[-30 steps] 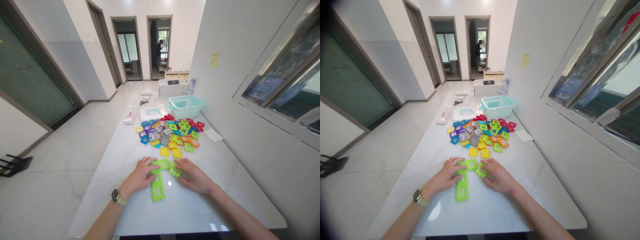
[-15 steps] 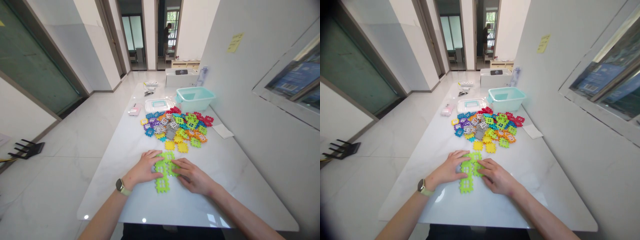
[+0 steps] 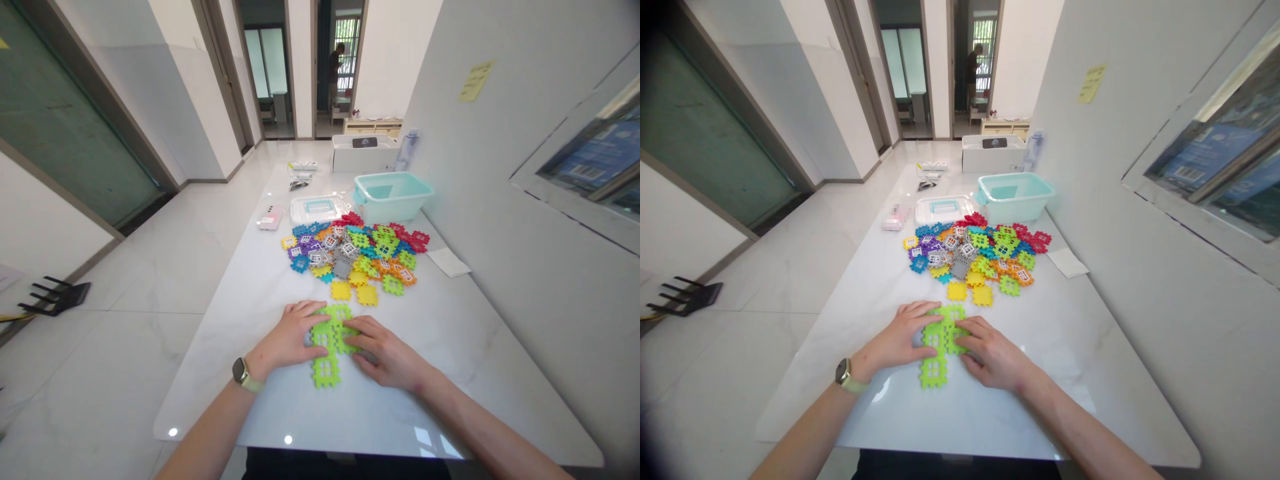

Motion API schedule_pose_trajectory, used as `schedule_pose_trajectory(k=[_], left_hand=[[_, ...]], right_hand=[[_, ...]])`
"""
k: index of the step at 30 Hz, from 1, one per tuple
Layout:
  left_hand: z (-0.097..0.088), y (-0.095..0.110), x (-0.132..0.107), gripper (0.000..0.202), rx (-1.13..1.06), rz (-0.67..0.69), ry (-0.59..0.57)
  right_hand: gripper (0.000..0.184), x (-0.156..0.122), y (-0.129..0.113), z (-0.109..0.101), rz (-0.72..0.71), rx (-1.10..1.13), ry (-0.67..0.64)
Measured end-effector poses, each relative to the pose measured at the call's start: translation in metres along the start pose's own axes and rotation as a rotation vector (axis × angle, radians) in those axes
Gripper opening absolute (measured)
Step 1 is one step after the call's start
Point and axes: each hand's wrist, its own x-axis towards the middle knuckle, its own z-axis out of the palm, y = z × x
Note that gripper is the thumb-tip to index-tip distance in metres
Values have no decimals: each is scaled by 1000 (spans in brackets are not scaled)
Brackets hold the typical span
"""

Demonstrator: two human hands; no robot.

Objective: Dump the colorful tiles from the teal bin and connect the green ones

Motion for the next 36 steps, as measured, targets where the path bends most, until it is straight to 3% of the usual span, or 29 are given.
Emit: schedule_pose_trajectory(k=[24,33,36], left_hand=[[1,1,0,62,-4,-3,9],[4,0,-2,64,16,11,22],[3,5,-4,54,63,55,-10]], right_hand=[[24,4,-2,4,-72,-75,27],[24,1,-10,8,-19,-175,9],[28,0,-11,9,-28,-192,1]])
